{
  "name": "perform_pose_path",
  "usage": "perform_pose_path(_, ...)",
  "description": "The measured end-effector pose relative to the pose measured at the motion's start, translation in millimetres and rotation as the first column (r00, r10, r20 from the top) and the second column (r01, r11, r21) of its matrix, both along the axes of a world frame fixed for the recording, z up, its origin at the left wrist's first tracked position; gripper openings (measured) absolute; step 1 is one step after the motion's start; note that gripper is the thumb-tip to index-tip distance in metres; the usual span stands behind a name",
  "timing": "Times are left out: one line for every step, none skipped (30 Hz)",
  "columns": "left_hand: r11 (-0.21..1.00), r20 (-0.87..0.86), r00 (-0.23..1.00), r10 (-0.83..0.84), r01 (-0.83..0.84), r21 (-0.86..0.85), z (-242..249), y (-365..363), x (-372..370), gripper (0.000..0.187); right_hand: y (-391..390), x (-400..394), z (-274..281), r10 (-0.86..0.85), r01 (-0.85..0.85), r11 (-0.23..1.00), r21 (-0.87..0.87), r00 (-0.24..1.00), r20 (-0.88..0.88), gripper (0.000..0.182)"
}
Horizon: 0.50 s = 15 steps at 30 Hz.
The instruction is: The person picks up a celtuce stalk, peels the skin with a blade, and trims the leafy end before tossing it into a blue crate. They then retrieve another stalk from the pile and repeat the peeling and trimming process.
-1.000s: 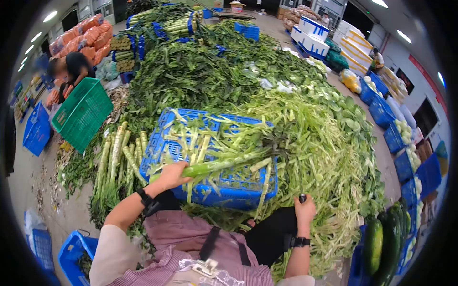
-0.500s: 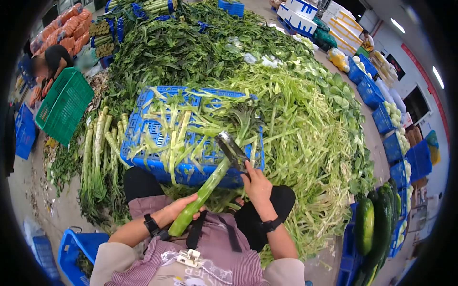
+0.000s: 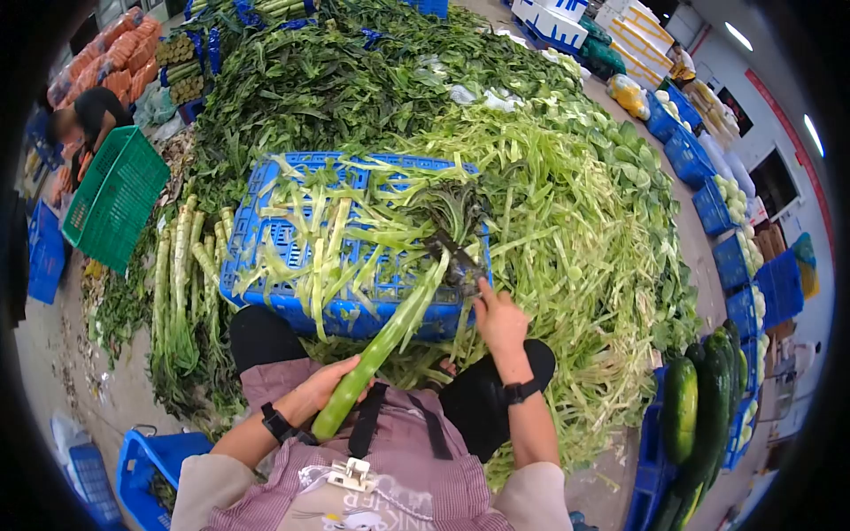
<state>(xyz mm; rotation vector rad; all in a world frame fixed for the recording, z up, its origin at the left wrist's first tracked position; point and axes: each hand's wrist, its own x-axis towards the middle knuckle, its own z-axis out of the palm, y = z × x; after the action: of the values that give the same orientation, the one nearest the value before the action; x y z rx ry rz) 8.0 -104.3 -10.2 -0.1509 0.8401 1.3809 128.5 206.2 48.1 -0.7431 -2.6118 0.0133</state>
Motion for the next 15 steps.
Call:
perform_pose_path(1.0,-0.069,0.997,0.02,-0.019,0.018,11,3,0,0.039,-16,1,6,-0.001,0.001,1.0,0.0,1.0,0.002,0.037)
perform_pose_path(0.999,-0.133,0.99,0.039,-0.035,0.036,16,5,0,0.037,-35,2,13,0.148,-0.147,0.988,-0.048,0.988,0.031,0.038)
perform_pose_path(0.999,-0.126,0.991,0.038,-0.033,0.035,15,6,-2,0.037,-53,4,17,0.296,-0.29,0.952,-0.099,0.954,0.053,0.039)
perform_pose_path(1.0,-0.103,0.995,0.004,-0.005,-0.01,13,6,-4,0.037,-71,6,15,0.384,-0.377,0.921,-0.099,0.921,0.068,0.04)
perform_pose_path(0.998,-0.08,0.996,-0.03,0.025,-0.056,12,5,-5,0.036,-83,8,13,0.469,-0.461,0.882,-0.1,0.88,0.081,0.04)
perform_pose_path(0.998,-0.077,0.997,-0.03,0.025,-0.059,13,4,-2,0.036,-79,7,8,0.486,-0.482,0.874,-0.067,0.873,0.051,0.042)
perform_pose_path(0.999,-0.152,0.988,-0.019,0.012,-0.046,16,2,2,0.037,-67,3,2,0.419,-0.417,0.905,-0.087,0.908,0.001,0.042)
perform_pose_path(0.999,-0.228,0.974,-0.007,0.0,-0.032,18,1,4,0.04,-48,-3,-2,0.246,-0.242,0.969,-0.054,0.966,0.08,0.041)
perform_pose_path(0.999,-0.231,0.973,-0.008,0.0,-0.034,19,0,6,0.04,-29,-6,-2,0.059,-0.058,0.998,-0.007,0.987,0.152,0.039)
perform_pose_path(1.0,-0.279,0.96,-0.018,0.023,0.017,19,0,7,0.045,-8,0,2,0.039,-0.039,0.999,-0.008,0.997,0.07,0.038)
perform_pose_path(0.996,-0.327,0.945,-0.023,0.049,0.072,21,2,6,0.052,4,1,9,0.02,-0.02,1.0,-0.007,1.0,-0.013,0.036)
perform_pose_path(0.995,-0.284,0.958,-0.027,0.055,0.089,23,3,3,0.056,0,4,8,0.011,-0.011,1.0,0.003,1.0,0.012,0.033)
perform_pose_path(0.994,-0.278,0.96,-0.027,0.054,0.09,19,2,1,0.056,-12,7,3,0.085,-0.089,0.988,-0.123,0.995,-0.044,0.033)
perform_pose_path(0.989,-0.224,0.974,-0.036,0.067,0.129,12,1,-2,0.056,-32,12,6,0.198,-0.204,0.953,-0.222,0.979,-0.052,0.033)
perform_pose_path(0.982,-0.174,0.984,-0.046,0.076,0.172,8,4,-5,0.056,-55,15,13,0.268,-0.252,0.953,-0.17,0.96,0.079,0.035)
